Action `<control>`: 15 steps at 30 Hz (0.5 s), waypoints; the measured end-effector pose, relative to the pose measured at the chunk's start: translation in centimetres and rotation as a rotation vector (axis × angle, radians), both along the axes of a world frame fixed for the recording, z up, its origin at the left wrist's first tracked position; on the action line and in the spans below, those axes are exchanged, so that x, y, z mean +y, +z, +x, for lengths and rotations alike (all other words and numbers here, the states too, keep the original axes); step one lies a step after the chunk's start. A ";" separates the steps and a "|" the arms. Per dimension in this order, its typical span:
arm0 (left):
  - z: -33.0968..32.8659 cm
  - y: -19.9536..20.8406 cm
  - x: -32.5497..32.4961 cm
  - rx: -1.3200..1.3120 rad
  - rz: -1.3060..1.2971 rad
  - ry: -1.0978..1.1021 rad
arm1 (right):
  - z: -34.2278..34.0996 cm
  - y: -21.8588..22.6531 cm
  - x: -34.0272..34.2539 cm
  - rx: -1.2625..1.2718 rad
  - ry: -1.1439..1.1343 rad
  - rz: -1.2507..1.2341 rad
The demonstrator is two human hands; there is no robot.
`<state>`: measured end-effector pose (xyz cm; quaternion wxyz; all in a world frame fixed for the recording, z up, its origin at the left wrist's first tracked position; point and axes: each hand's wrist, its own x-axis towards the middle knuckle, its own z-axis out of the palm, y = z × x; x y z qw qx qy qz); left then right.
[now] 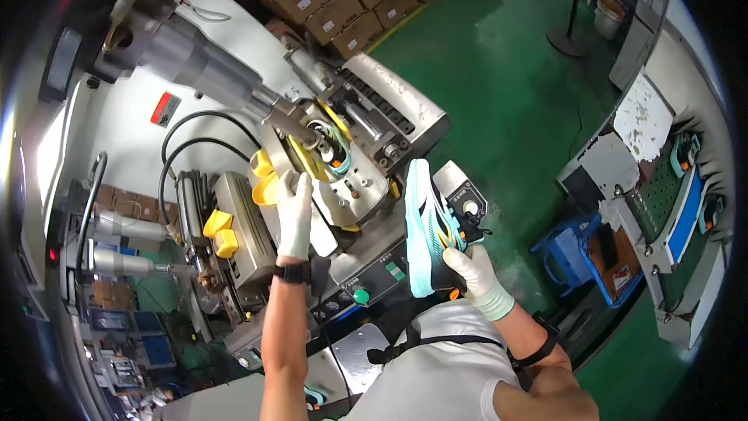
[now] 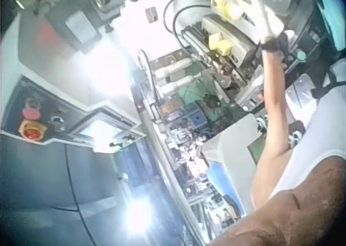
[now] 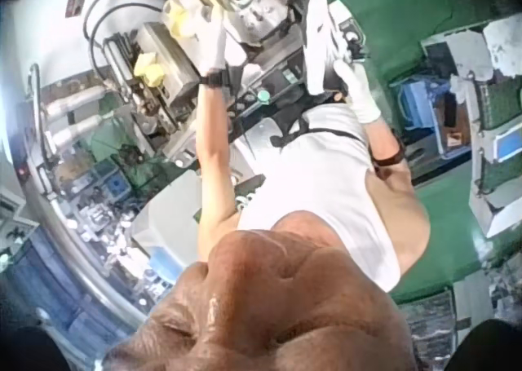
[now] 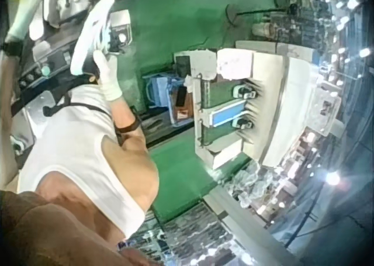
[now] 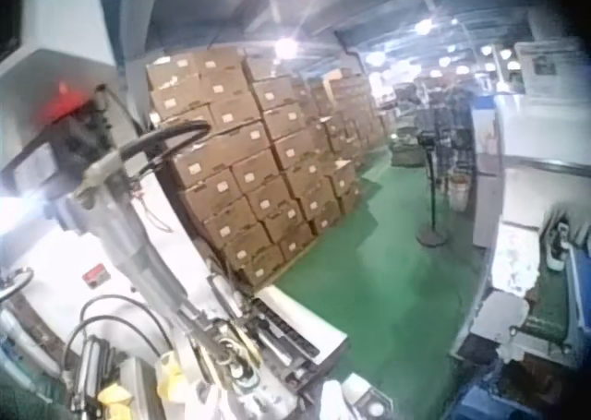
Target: The person picks up shoes from a conveyor belt, places them into a pressing machine, and then transfers them to a cleaning machine.
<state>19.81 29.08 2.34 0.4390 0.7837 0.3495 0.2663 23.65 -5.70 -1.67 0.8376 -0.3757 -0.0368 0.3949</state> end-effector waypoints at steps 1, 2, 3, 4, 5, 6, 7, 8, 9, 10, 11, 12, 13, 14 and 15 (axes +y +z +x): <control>1.6 -0.1 0.8 0.070 0.124 0.048 | 0.3 -0.3 -0.1 -0.014 -0.009 -0.019; 3.0 -0.4 1.2 0.109 0.119 0.060 | 0.5 -0.7 -0.6 -0.030 0.011 -0.036; 4.3 -0.9 1.6 0.149 0.114 0.070 | 0.7 -0.9 -0.9 -0.017 -0.008 -0.033; 4.9 -2.4 3.4 0.124 0.018 -0.046 | 0.7 -0.9 -1.2 -0.070 -0.036 -0.060; 6.2 -4.4 5.3 0.147 0.001 0.037 | 0.7 -0.8 -1.3 -0.128 -0.054 -0.086; 7.8 -5.6 4.5 0.112 -0.024 0.018 | 0.6 -0.9 -1.6 -0.152 -0.130 -0.108; 9.4 -6.5 3.5 0.073 -0.051 0.000 | 0.6 -1.3 -2.4 -0.165 -0.121 -0.156; 10.6 -8.2 4.7 -0.005 -0.297 -0.002 | 0.7 -0.9 -2.7 -0.172 -0.121 -0.162; 10.3 -10.7 8.2 0.071 -0.082 -0.117 | 0.9 0.0 -2.7 -0.190 -0.102 -0.161; 10.1 -12.8 9.9 0.142 0.093 -0.042 | 0.9 0.4 -2.6 -0.219 -0.089 -0.195; 11.1 -14.1 9.3 0.217 0.253 0.005 | 0.9 0.5 -2.9 -0.195 -0.105 -0.184; 11.6 -15.1 8.8 0.185 0.300 0.082 | 1.0 0.6 -2.7 -0.220 -0.145 -0.209; 10.0 -16.1 11.5 0.239 0.490 0.082 | 1.0 1.1 -2.2 -0.262 -0.141 -0.206; 10.7 -15.8 10.6 0.220 0.364 0.042 | 0.6 0.3 -2.5 -0.240 -0.151 -0.227; 11.1 -15.2 9.8 0.198 0.239 0.013 | 0.6 -0.1 -2.4 -0.197 -0.183 -0.243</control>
